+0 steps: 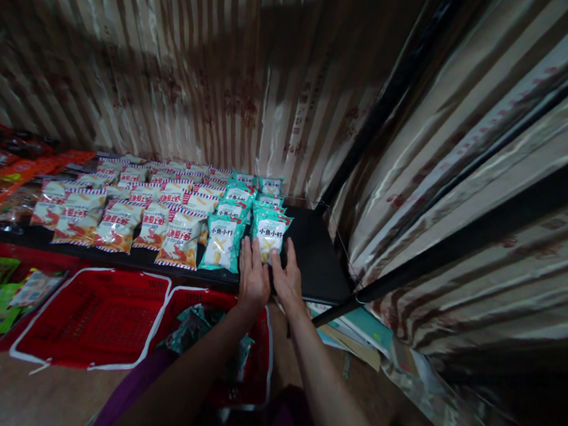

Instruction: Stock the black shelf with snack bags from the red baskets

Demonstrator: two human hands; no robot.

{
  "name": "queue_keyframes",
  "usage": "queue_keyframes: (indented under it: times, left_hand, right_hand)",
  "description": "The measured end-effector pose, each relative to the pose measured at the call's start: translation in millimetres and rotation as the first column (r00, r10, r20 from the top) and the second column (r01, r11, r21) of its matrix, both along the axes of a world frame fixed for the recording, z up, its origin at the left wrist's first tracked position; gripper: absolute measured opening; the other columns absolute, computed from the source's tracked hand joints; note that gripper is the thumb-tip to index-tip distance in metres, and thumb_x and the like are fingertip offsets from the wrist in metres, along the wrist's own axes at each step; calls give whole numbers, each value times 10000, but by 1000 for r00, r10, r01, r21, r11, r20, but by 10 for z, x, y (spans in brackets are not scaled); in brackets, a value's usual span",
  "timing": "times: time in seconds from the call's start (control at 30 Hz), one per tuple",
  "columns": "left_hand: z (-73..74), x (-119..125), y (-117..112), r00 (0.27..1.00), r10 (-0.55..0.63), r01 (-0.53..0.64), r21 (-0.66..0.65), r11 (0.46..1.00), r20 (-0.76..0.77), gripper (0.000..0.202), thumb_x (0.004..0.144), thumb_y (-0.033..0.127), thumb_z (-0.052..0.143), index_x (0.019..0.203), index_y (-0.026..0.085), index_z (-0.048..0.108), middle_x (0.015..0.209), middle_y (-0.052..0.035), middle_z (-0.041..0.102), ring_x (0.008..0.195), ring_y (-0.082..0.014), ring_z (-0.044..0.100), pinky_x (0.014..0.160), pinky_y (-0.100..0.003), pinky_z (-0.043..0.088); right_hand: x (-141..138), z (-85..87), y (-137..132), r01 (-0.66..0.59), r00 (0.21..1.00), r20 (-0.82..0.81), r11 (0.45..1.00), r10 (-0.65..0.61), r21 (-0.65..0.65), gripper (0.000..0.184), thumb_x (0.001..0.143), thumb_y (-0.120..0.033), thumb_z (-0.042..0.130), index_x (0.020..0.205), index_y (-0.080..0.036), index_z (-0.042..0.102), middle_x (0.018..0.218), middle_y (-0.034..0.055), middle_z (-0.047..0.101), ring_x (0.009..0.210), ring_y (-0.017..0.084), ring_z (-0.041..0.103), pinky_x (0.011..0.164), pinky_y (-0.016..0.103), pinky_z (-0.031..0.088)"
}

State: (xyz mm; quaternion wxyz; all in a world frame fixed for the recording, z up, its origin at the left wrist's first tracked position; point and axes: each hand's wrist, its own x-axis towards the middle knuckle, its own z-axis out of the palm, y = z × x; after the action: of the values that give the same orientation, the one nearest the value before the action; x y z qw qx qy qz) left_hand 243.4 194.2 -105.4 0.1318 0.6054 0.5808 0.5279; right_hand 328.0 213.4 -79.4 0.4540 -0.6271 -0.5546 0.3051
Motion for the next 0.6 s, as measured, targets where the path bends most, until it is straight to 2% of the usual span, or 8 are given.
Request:
queue_keyframes:
  times: [0.23,0.3,0.43,0.6]
  left_hand:
    - [-15,-18,40,1000,-5,5,-34,999,16,587,884,211,339,1450,129,207,1539,-137,163,1420,-243,142,1150,-441,193]
    - [-20,-21,44,1000,-8,8,-35,999,5,581,890,215,332,1448,114,208,1534,-153,170,1419,-240,150,1149,-434,193]
    - [-9,-13,43,1000,7,-7,20,1000,-15,594,900,252,333,1452,102,177,1530,-170,170,1422,-239,132,1146,-445,194]
    - [53,6,62,998,37,-32,90,995,-60,630,886,277,367,1452,87,164,1514,-198,197,1422,-269,121,1133,-492,195]
  right_hand:
    - [-56,47,143,-89,988,-120,994,97,63,657,791,-567,521,1360,-249,429,1238,51,616,1102,226,576,960,350,416]
    - [-72,57,147,-94,987,-122,994,101,61,638,798,-566,514,1342,-239,454,1254,60,605,1119,229,565,977,357,402]
    - [-46,56,160,-18,987,-159,999,23,34,667,797,-598,485,1345,-218,451,1305,85,562,1169,239,531,997,374,383]
    - [44,27,322,3,972,-235,994,24,112,657,848,-617,350,1339,-193,457,1372,81,498,1254,210,455,1052,348,320]
